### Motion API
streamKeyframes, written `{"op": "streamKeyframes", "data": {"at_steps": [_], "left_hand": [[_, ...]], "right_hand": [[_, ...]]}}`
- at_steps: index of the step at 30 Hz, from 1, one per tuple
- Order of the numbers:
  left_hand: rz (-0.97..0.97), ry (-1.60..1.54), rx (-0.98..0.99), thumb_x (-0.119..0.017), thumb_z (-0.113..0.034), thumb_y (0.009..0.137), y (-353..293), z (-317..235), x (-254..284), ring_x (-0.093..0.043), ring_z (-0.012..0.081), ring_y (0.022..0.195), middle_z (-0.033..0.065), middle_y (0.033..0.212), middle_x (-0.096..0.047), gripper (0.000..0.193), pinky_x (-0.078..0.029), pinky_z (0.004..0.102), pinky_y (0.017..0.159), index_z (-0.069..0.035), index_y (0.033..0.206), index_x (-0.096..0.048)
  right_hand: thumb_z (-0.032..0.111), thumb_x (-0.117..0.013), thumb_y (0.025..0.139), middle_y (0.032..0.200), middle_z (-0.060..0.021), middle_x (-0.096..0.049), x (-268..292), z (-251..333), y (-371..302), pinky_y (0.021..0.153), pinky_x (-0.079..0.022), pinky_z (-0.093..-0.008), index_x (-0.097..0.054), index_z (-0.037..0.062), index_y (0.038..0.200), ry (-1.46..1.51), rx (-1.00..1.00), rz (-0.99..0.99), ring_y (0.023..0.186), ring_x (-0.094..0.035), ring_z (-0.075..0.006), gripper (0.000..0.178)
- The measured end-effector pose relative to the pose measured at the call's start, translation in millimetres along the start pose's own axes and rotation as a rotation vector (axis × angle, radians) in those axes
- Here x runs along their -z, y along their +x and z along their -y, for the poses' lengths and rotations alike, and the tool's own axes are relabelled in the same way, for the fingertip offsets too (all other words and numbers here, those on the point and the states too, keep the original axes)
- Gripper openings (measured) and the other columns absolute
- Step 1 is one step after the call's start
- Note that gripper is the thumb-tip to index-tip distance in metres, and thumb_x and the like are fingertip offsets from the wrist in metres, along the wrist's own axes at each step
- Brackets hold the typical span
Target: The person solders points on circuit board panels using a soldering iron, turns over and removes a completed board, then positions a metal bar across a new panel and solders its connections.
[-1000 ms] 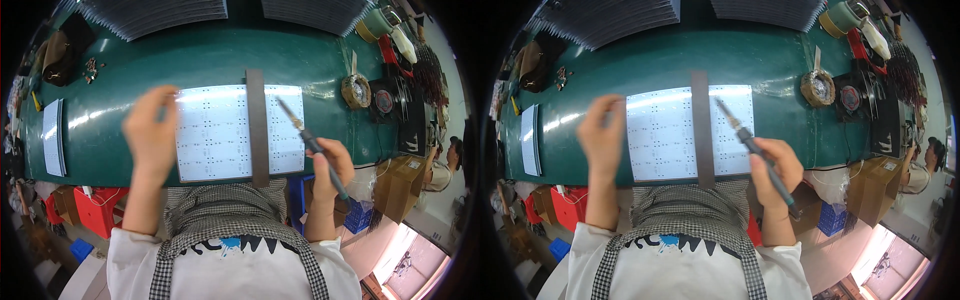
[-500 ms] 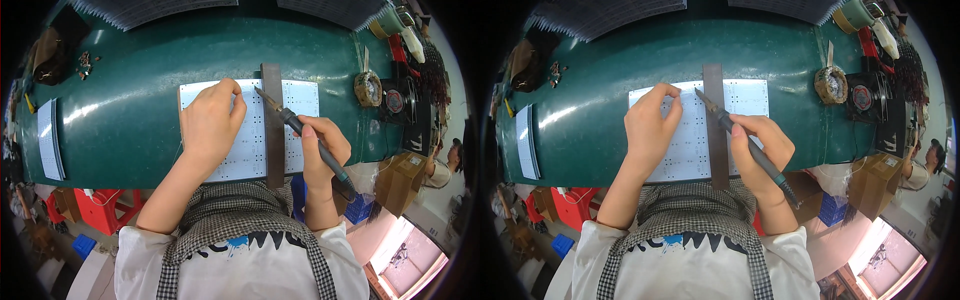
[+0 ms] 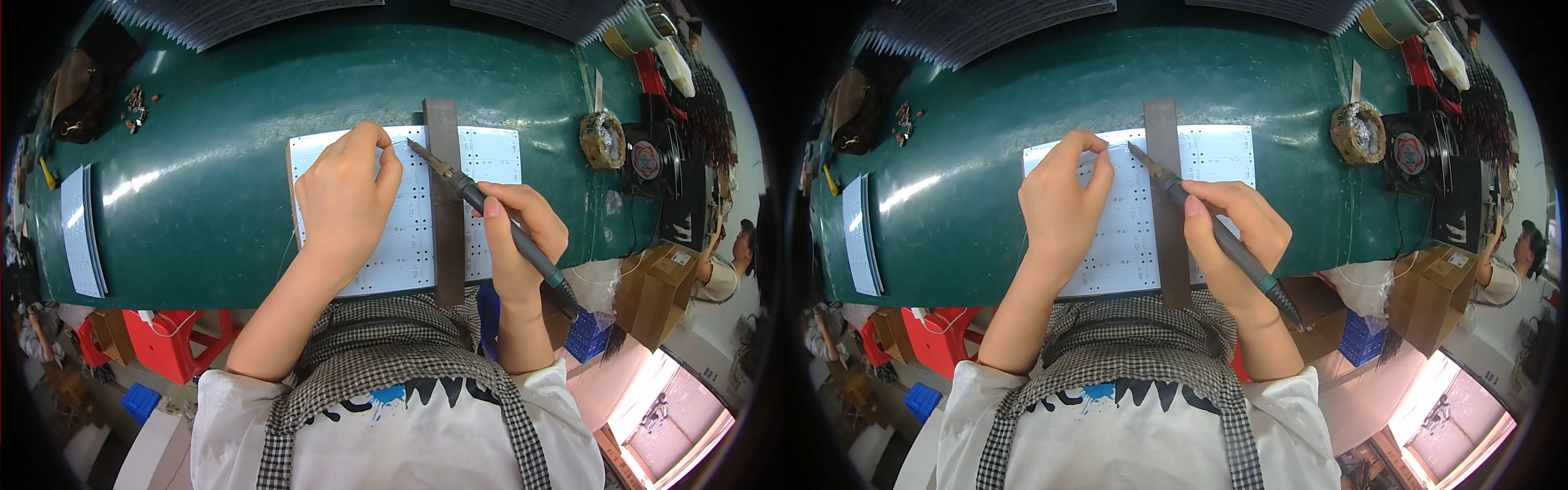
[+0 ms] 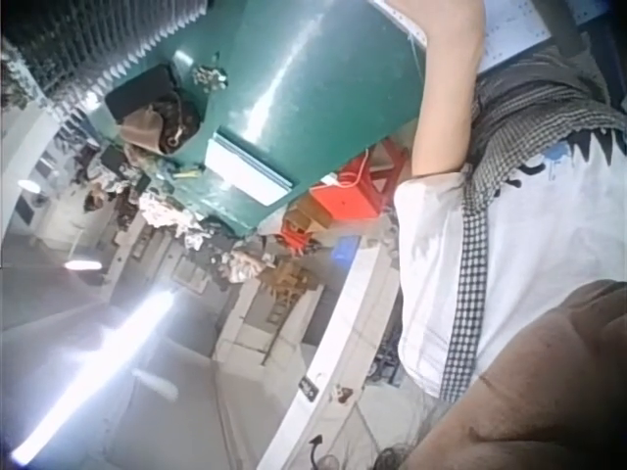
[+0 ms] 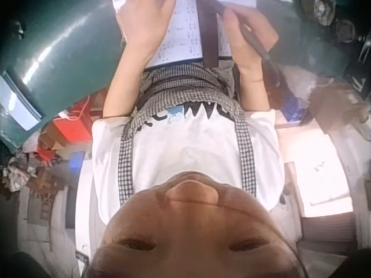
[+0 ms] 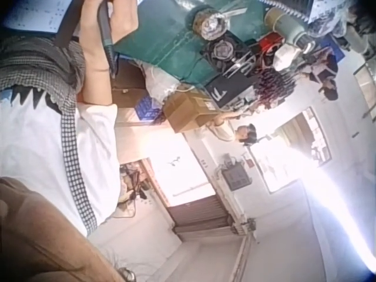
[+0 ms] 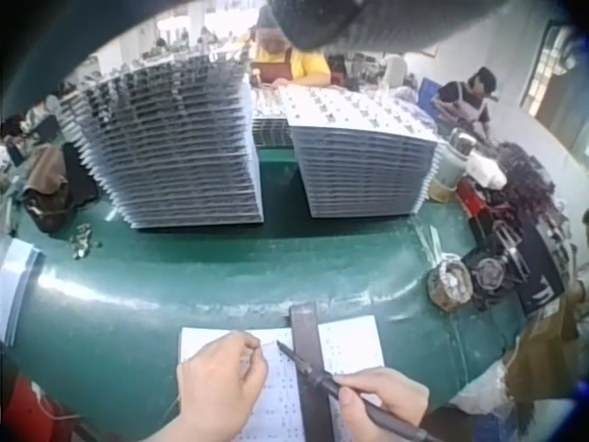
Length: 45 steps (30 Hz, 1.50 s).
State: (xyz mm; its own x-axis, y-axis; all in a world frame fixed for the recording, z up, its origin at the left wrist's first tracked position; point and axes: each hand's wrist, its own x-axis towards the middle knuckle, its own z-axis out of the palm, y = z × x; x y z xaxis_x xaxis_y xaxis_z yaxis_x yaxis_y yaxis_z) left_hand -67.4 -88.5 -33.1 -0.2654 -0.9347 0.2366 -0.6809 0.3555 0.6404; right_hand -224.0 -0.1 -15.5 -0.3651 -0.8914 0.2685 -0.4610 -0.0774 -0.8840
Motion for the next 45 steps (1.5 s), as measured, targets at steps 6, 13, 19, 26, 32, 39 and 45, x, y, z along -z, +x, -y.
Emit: {"op": "streamKeyframes", "data": {"at_steps": [6, 13, 19, 26, 32, 39, 45], "left_hand": [[-0.019, 0.013, -0.005, -0.063, -0.008, 0.08, -0.2, 0.0, -3.2, -0.062, 0.0228, 0.062, 0.0064, 0.068, -0.062, 0.006, -0.045, 0.036, 0.051, -0.006, 0.081, -0.057], [0.033, 0.041, -0.01, -0.063, -0.01, 0.081, -2.0, -1.4, -1.8, -0.063, 0.0247, 0.067, 0.0069, 0.084, -0.066, 0.007, -0.048, 0.0327, 0.06, -0.006, 0.087, -0.06], [0.036, 0.025, -0.069, -0.064, -0.007, 0.08, -3.5, -0.4, 1.1, -0.064, 0.0254, 0.078, 0.0066, 0.092, -0.066, 0.008, -0.05, 0.0324, 0.066, -0.005, 0.087, -0.06], [0.121, -0.128, -0.019, -0.063, -0.002, 0.078, -26.0, -5.4, 8.7, -0.066, 0.0274, 0.082, 0.0097, 0.094, -0.067, 0.01, -0.051, 0.0329, 0.07, -0.002, 0.087, -0.057], [0.031, -0.106, -0.058, -0.063, -0.002, 0.075, -23.7, -2.5, 2.3, -0.06, 0.0255, 0.063, 0.0086, 0.076, -0.061, 0.009, -0.046, 0.0356, 0.053, -0.003, 0.08, -0.055], [-0.001, -0.057, -0.066, -0.063, -0.001, 0.075, -23.6, -5.0, -2.1, -0.06, 0.0246, 0.062, 0.0076, 0.077, -0.062, 0.009, -0.046, 0.035, 0.052, -0.003, 0.079, -0.055], [0.017, -0.07, -0.069, -0.064, -0.002, 0.076, -24.8, -5.0, -2.3, -0.061, 0.0254, 0.065, 0.0069, 0.087, -0.063, 0.008, -0.048, 0.0354, 0.055, -0.002, 0.081, -0.058]], "right_hand": [[0.0, -0.065, 0.078, 0.078, -0.0113, -0.067, 0.8, 3.0, 2.0, 0.064, -0.05, -0.0259, -0.068, -0.002, 0.091, -0.028, 0.02, 0.022, 0.068, -0.065, -0.0174, 0.014], [-0.001, -0.065, 0.077, 0.079, -0.0119, -0.067, 2.9, 3.5, -0.9, 0.064, -0.05, -0.0265, -0.068, -0.0024, 0.091, -0.008, 0.024, 0.037, 0.069, -0.065, -0.0179, 0.014], [-0.002, -0.065, 0.076, 0.079, -0.0129, -0.066, 4.9, 6.9, -7.6, 0.064, -0.05, -0.0273, -0.067, -0.003, 0.09, -0.038, 0.058, 0.045, 0.069, -0.065, -0.0206, 0.014], [-0.001, -0.064, 0.075, 0.079, -0.0141, -0.067, 21.3, 11.9, -17.8, 0.065, -0.051, -0.03, -0.066, -0.0043, 0.089, -0.038, 0.095, 0.034, 0.071, -0.065, -0.0245, 0.015], [0.0, -0.063, 0.076, 0.079, -0.0139, -0.066, 16.1, 9.4, -22.2, 0.065, -0.051, -0.0306, -0.067, -0.0029, 0.09, -0.019, 0.054, 0.06, 0.071, -0.065, -0.0249, 0.014], [-0.001, -0.064, 0.076, 0.079, -0.0146, -0.066, 13.8, 8.6, -21.7, 0.065, -0.051, -0.0298, -0.067, -0.0024, 0.09, -0.035, 0.053, 0.082, 0.071, -0.065, -0.0246, 0.015], [-0.001, -0.064, 0.076, 0.08, -0.0149, -0.066, 13.9, 11.9, -25.3, 0.065, -0.051, -0.0297, -0.066, -0.0028, 0.092, -0.029, 0.037, 0.092, 0.071, -0.066, -0.0244, 0.016]]}}
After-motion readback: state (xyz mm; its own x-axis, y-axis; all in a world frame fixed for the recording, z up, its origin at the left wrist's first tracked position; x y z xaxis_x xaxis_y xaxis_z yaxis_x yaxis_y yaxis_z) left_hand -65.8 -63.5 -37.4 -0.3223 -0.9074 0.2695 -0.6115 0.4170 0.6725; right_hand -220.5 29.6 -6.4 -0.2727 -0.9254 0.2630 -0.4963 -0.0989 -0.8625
